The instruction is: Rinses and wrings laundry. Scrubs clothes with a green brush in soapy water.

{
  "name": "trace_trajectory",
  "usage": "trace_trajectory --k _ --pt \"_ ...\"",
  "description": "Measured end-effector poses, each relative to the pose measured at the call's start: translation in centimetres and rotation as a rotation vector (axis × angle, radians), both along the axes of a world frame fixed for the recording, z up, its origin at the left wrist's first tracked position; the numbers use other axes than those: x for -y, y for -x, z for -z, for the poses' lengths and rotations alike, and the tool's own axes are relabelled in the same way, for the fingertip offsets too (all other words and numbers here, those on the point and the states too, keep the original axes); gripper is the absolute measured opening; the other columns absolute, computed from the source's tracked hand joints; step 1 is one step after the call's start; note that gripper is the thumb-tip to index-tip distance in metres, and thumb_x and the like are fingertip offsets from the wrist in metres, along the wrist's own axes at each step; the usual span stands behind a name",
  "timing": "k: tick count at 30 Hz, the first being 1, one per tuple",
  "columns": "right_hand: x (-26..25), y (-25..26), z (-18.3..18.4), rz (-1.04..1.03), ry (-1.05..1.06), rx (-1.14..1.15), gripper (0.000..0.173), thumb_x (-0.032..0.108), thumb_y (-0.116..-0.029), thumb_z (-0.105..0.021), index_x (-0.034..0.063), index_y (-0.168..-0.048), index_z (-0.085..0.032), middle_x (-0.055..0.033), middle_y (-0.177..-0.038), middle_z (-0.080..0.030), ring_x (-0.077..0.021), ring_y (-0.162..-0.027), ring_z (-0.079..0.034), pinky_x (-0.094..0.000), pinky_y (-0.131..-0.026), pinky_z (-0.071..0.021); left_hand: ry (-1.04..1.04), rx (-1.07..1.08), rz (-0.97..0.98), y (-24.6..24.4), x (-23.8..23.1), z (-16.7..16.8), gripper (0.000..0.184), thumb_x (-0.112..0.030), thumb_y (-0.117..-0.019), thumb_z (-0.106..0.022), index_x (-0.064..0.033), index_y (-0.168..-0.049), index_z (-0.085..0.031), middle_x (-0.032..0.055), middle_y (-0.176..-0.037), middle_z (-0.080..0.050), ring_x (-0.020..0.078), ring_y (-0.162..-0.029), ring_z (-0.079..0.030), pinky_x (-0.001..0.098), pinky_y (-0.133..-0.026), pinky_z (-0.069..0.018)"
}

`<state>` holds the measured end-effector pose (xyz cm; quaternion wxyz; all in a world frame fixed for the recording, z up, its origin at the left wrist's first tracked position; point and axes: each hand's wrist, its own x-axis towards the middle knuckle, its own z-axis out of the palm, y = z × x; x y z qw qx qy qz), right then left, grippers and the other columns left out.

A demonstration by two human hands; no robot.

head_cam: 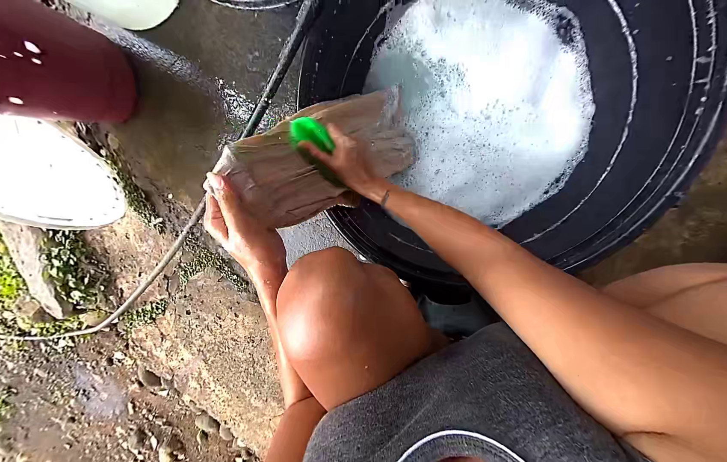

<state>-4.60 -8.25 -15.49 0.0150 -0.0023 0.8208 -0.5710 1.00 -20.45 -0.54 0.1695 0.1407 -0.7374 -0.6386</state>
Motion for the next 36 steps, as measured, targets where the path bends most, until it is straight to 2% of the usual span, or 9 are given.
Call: trace_trajectory --k 4,10,16,21,24,27,29,31,36 --pt "-7.1 0.7 8.7 0.128 -0.255 0.46 0.074 0.065 -0.0968 -0.054 -0.0036 -0.121 -0.066 -0.0244 -0.111 -0.071 -0.0408 -0.106 -0.07 -0.0626 -0.093 -0.0524 -0.046 0.022 -0.035 -0.6 -0.2 0.2 0.031 -0.023 -0.1117 -0.033 -0.0111 -0.109 -0.062 -0.0027 -0.095 -0.071 0.0112 -0.092 -0.071 0.0366 -0.088 -0.06" --pt "2.1 -3.2 -9.2 0.097 0.416 -0.269 0.042 0.032 -0.0858 -0.081 -0.007 -0.089 -0.066 -0.0127 -0.068 -0.065 -0.0204 -0.061 -0.065 -0.0401 -0.057 -0.0548 -0.036 0.006 -0.031 -0.1 0.2 0.7 0.025 -0.018 -0.1082 -0.037 -0.0087 -0.109 -0.061 -0.0002 -0.096 -0.072 0.0129 -0.094 -0.07 0.0379 -0.088 -0.0594" --pt "-10.4 -1.0 7.5 -0.096 -0.415 0.339 0.067 0.06 -0.1 -0.054 -0.0002 -0.126 -0.065 -0.0238 -0.108 -0.073 -0.0424 -0.103 -0.071 -0.0643 -0.09 -0.0537 -0.047 0.069 0.271 1.5 -2.9 -4.7 0.03 -0.025 -0.1123 -0.032 -0.0161 -0.116 -0.061 -0.0066 -0.105 -0.071 0.0089 -0.101 -0.07 0.0342 -0.094 -0.0587" --pt "-22.0 -0.9 7.4 0.247 -0.542 0.502 0.062 0.048 -0.0983 -0.062 -0.0036 -0.132 -0.06 -0.0296 -0.118 -0.069 -0.0485 -0.114 -0.066 -0.0686 -0.097 -0.0475 -0.383 0.081 0.517 3.9 -2.7 -3.9 0.063 -0.051 -0.1082 -0.01 -0.0118 -0.154 -0.027 0.0063 -0.148 -0.049 0.0216 -0.137 -0.049 0.05 -0.116 -0.0415" --pt "-24.8 -3.1 7.7 0.607 -0.484 0.524 0.062 0.046 -0.0995 -0.06 -0.0011 -0.14 -0.055 -0.0286 -0.121 -0.068 -0.0465 -0.114 -0.066 -0.0655 -0.097 -0.0497 -0.511 0.374 0.455 4.7 -5.7 3.8 0.045 -0.049 -0.1088 -0.024 -0.0212 -0.119 -0.057 -0.007 -0.093 -0.065 0.0098 -0.09 -0.064 0.0373 -0.09 -0.0542" --pt "-22.3 -5.8 9.1 0.591 -0.53 0.573 0.056 0.037 -0.1029 -0.055 -0.0035 -0.142 -0.053 -0.0285 -0.122 -0.069 -0.0461 -0.114 -0.067 -0.0642 -0.097 -0.0503 -0.455 0.509 0.447 5.7 -6.4 7.7 0.032 -0.03 -0.1113 -0.033 -0.0219 -0.088 -0.052 -0.0098 -0.064 -0.048 0.0052 -0.065 -0.052 0.026 -0.077 -0.0497" --pt "-18.7 -5.3 8.2 0.452 -0.429 0.612 0.05 0.024 -0.0998 -0.058 -0.0076 -0.139 -0.055 -0.0313 -0.129 -0.064 -0.0475 -0.123 -0.061 -0.0645 -0.103 -0.0463 -0.246 0.529 0.433 5.2 -5.1 8.5 0.029 -0.034 -0.1105 -0.036 -0.016 -0.113 -0.059 -0.0051 -0.093 -0.062 0.0063 -0.09 -0.06 0.0279 -0.088 -0.0502" --pt "-14.2 -4.0 5.9 0.423 -0.266 0.499 0.058 0.044 -0.1006 -0.06 -0.006 -0.131 -0.061 -0.0275 -0.123 -0.068 -0.0422 -0.118 -0.065 -0.0608 -0.101 -0.0493 -0.002 0.501 0.454 4.5 -3.2 9.5 0.047 -0.039 -0.1086 -0.043 -0.0032 -0.134 -0.058 0.0079 -0.131 -0.06 0.0147 -0.122 -0.056 0.0373 -0.105 -0.0454" --pt "-2.3 -2.7 -6.4 0.252 0.209 -0.166 0.045 0.038 -0.0861 -0.081 -0.003 -0.101 -0.071 -0.0125 -0.08 -0.072 -0.0226 -0.075 -0.072 -0.0452 -0.069 -0.0593 -0.002 0.179 0.269 3.9 -2.3 9.1 0.022 -0.018 -0.1048 -0.044 -0.0039 -0.111 -0.059 -0.0021 -0.094 -0.07 0.0065 -0.091 -0.068 0.0319 -0.088 -0.0579"
